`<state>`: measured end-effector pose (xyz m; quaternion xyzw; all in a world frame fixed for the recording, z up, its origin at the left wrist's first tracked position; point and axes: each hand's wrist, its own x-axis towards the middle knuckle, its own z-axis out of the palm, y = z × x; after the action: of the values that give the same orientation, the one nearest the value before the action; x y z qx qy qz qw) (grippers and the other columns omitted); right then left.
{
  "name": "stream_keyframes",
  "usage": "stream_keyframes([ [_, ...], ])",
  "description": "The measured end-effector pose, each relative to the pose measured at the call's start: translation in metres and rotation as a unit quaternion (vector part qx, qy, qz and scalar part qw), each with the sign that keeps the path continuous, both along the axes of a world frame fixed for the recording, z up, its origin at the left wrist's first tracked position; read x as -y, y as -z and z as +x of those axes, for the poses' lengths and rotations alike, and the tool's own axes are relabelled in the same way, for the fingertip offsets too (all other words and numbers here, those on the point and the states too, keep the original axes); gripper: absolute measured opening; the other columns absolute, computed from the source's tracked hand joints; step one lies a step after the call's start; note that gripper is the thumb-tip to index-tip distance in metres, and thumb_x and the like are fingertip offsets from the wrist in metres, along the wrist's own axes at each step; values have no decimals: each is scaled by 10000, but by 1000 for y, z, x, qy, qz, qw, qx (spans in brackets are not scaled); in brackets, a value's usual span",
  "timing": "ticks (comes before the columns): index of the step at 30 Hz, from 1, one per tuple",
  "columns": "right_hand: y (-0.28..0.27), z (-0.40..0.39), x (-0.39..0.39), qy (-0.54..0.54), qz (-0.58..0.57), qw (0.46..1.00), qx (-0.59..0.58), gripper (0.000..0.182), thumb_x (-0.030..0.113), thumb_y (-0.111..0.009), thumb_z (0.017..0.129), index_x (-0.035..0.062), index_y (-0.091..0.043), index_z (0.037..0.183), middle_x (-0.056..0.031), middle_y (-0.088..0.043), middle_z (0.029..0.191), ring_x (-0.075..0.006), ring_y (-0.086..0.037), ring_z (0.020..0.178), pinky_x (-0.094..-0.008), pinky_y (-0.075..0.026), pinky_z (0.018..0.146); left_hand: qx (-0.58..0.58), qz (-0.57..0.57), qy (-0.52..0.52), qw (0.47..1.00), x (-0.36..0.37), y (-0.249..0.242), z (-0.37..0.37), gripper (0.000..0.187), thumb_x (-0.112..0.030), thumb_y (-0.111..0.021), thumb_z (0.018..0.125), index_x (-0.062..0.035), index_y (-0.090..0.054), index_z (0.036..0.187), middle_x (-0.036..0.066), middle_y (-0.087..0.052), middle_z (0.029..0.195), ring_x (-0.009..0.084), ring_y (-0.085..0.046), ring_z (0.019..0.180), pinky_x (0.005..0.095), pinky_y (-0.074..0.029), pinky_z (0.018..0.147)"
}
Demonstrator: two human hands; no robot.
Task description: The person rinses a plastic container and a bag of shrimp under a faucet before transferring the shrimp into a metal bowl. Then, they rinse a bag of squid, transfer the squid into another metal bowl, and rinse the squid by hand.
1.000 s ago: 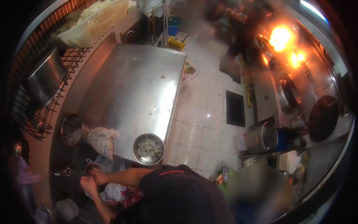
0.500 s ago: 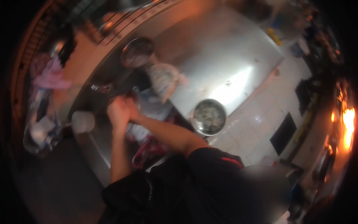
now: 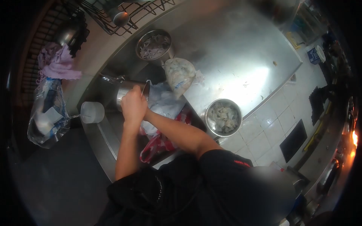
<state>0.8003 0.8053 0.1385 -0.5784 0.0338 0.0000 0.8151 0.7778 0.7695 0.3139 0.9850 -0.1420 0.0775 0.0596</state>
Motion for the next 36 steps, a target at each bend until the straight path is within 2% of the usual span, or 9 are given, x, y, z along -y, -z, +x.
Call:
stream_keyframes([
  [6,-11,29,26,-24,-215,975,58,693,283,-704,829,92,-411,1426,-263,-443,1373,-482,-446,1256,-513,-389,1075,28,-168,-86,982,-55,22,33,144,-62,-667,730,-12,-532,731,193,-623,693,366,-630,637,462,-480,609],
  [11,-74,68,49,-245,-603,754,88,817,159,-738,733,180,-375,1464,-313,-404,1411,-538,-539,1187,-508,-508,958,30,-567,-207,797,-111,90,62,242,68,-610,653,-78,-417,638,-30,-392,596,84,-352,572,299,-283,492],
  [12,-77,75,48,-237,-608,752,91,558,186,-704,803,77,-555,1329,-279,-484,1357,-418,-646,1095,-454,-535,924,36,-598,-221,770,-115,95,64,273,91,-598,640,-107,-410,641,-56,-380,628,66,-340,580,277,-251,495],
  [19,-68,134,15,-284,-639,708,97,385,164,-719,758,67,-702,1130,-246,-654,1190,-383,-673,1067,-451,-543,943,4,-725,-335,601,-138,125,71,262,86,-597,687,-112,-425,675,-9,-442,611,107,-412,461,293,-270,369],
  [22,-102,136,13,-262,-569,779,29,469,251,-771,729,44,-696,1143,-239,-685,1136,-404,-662,1071,-459,-531,948,1,-763,-346,546,-142,154,73,256,72,-596,701,-117,-426,671,-5,-454,620,108,-413,467,285,-299,386],
  [25,-67,152,6,-177,-509,840,54,477,304,-796,709,25,-709,1086,-238,-705,1079,-414,-672,1029,-438,-537,934,-3,-771,-318,551,-142,159,76,265,67,-596,701,-123,-417,660,-6,-455,631,113,-418,472,283,-318,394],
  [29,-88,168,22,-363,-461,809,22,471,246,-794,732,-17,-694,1109,-269,-690,1081,-392,-683,980,-423,-543,886,-3,-763,-329,557,-145,170,82,276,68,-596,695,-125,-404,646,-4,-449,629,118,-426,488,284,-324,404],
  [32,-93,164,31,-392,-455,800,1,549,194,-799,719,6,-654,1214,-155,-717,1024,-274,-690,892,-433,-532,866,-5,-753,-313,578,-142,169,79,285,72,-596,689,-125,-394,642,-10,-440,626,115,-429,507,284,-322,408],
  [36,-100,150,46,-381,-561,722,141,612,226,-810,716,16,-634,1264,-163,-714,1069,-317,-696,937,-434,-536,892,-25,-751,-306,585,-135,154,74,292,73,-593,680,-128,-386,637,-22,-422,625,103,-414,536,290,-331,451],
])
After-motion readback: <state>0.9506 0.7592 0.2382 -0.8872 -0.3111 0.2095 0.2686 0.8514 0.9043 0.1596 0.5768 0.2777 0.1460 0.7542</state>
